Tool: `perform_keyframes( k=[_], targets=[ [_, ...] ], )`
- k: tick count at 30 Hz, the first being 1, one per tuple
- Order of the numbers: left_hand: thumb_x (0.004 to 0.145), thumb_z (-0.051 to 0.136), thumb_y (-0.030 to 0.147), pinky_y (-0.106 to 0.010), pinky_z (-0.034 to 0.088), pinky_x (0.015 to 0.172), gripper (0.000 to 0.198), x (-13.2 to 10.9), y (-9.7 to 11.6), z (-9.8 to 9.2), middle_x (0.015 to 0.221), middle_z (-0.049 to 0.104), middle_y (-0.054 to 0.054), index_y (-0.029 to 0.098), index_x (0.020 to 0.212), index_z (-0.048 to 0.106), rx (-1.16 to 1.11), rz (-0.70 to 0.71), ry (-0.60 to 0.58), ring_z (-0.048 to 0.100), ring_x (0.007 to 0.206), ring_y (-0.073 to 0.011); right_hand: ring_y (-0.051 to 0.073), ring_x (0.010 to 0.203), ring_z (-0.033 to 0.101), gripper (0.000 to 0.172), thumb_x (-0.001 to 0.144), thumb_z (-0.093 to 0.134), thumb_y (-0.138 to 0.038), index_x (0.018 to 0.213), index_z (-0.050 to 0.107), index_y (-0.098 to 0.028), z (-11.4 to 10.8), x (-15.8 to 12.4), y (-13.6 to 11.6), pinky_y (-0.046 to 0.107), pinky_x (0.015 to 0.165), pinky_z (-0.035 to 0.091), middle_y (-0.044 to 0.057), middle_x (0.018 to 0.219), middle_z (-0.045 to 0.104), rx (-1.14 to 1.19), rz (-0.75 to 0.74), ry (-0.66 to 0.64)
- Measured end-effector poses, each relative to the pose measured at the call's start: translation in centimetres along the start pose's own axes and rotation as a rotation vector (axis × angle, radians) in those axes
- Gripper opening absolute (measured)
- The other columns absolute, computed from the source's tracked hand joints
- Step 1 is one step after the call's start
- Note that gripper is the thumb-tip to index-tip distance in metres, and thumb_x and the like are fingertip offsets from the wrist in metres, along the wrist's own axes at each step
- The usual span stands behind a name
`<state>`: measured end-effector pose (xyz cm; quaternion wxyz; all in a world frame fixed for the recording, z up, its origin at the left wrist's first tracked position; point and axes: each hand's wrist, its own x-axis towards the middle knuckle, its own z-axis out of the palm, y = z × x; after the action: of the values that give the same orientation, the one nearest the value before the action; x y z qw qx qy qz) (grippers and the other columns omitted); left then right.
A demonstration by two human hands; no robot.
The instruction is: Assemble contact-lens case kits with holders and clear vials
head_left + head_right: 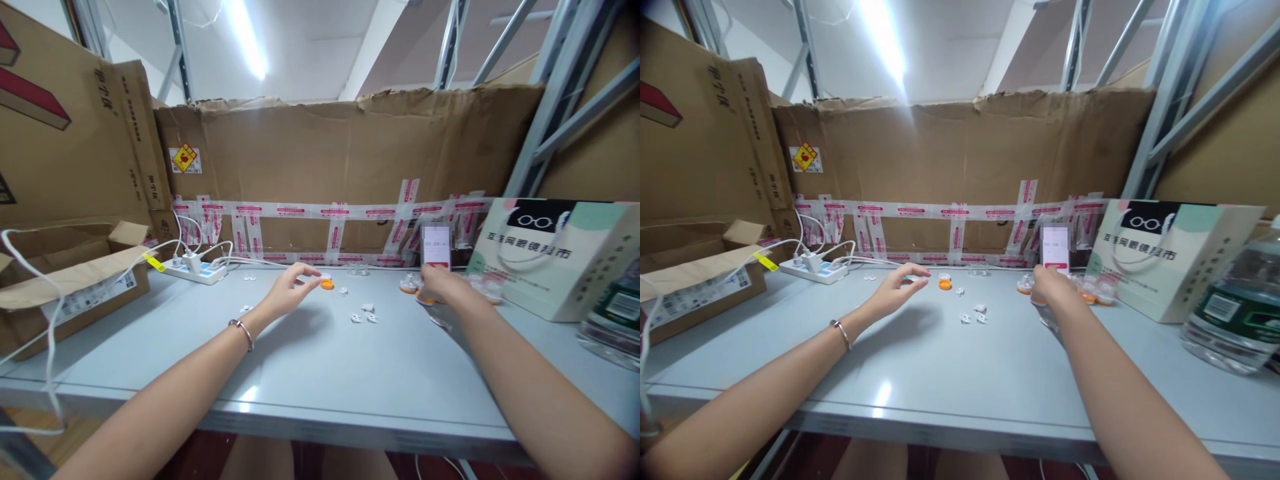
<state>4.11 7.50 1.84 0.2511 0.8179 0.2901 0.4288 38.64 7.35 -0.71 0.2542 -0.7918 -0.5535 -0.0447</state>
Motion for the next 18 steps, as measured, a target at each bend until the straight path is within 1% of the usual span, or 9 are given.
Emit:
perform_keyframes(
  k=[3,4,6,8,10,14,16,18],
  targets=[
    [0.083,0.05,0.031,-0.03,0.046,0.08,0.019,0.6,-0.2,-1.2,0.101,0.06,-0.007,0.017,0.094,0.058,0.075,-0.021,0.068,0.057,0.096,-0.0193,0.018,0.093,0.057,0.026,0.086,0.05,-0.028,0.11,0.052,-0.017,-0.5,-0.8,-0.8,0.038,0.078,0.049,0.007,0.113,0.055,-0.088,0.136,-0.048],
    [0.085,0.048,0.031,-0.03,0.046,0.081,0.02,0.9,-0.4,-1.8,0.102,0.06,-0.007,0.017,0.096,0.058,0.111,-0.038,0.091,0.057,0.095,-0.0193,0.018,0.094,0.057,0.026,0.086,0.05,-0.028,0.11,0.052,-0.017,-0.8,-1.0,-1.2,0.038,0.078,0.049,0.007,0.113,0.055,-0.104,0.155,-0.051],
    [0.087,0.046,0.03,-0.033,0.046,0.081,0.022,1.4,-1.2,-3.2,0.103,0.059,-0.008,0.015,0.1,0.056,0.2,-0.081,0.123,0.056,0.096,-0.0198,0.019,0.094,0.057,0.027,0.086,0.05,-0.028,0.111,0.052,-0.018,-1.5,-1.4,-2.1,0.038,0.078,0.049,0.007,0.114,0.055,-0.116,0.15,-0.039],
    [0.088,0.047,0.027,-0.037,0.047,0.081,0.023,1.7,-2.5,-4.5,0.107,0.057,-0.009,0.014,0.105,0.054,0.306,-0.137,0.114,0.055,0.096,-0.0204,0.019,0.094,0.057,0.027,0.086,0.05,-0.029,0.111,0.052,-0.018,-2.0,-1.6,-3.3,0.038,0.078,0.049,0.007,0.113,0.054,-0.101,0.091,-0.021],
    [0.087,0.049,0.027,-0.04,0.048,0.079,0.025,1.8,-3.9,-5.4,0.111,0.055,-0.008,0.015,0.109,0.052,0.414,-0.205,0.047,0.056,0.094,-0.0199,0.018,0.091,0.058,0.026,0.086,0.049,-0.03,0.108,0.053,-0.017,-2.2,-1.9,-4.7,0.038,0.077,0.049,0.007,0.11,0.056,-0.061,-0.012,-0.018],
    [0.087,0.05,0.026,-0.039,0.049,0.078,0.026,1.5,-6.3,-6.3,0.112,0.054,-0.008,0.016,0.111,0.051,0.578,-0.345,-0.137,0.057,0.093,-0.02,0.013,0.075,0.058,0.023,0.086,0.048,-0.035,0.092,0.058,-0.015,-1.3,-2.9,-7.5,0.032,0.069,0.048,0.003,0.089,0.062,0.051,-0.248,-0.054],
    [0.087,0.05,0.026,-0.039,0.049,0.078,0.026,1.5,-6.8,-6.8,0.112,0.054,-0.008,0.016,0.111,0.051,0.637,-0.398,-0.206,0.057,0.093,-0.0199,0.012,0.067,0.057,0.022,0.084,0.051,-0.036,0.083,0.059,-0.016,-0.8,-3.6,-8.4,0.028,0.064,0.046,0.0,0.076,0.062,0.107,-0.333,-0.067],
    [0.087,0.05,0.026,-0.039,0.049,0.078,0.026,1.5,-6.8,-7.7,0.112,0.054,-0.008,0.016,0.111,0.052,0.691,-0.435,-0.246,0.057,0.093,-0.0198,0.013,0.062,0.055,0.02,0.081,0.053,-0.036,0.075,0.06,-0.017,-0.5,-4.1,-8.9,0.025,0.057,0.043,0.0,0.066,0.06,0.166,-0.387,-0.07]
  ],
)
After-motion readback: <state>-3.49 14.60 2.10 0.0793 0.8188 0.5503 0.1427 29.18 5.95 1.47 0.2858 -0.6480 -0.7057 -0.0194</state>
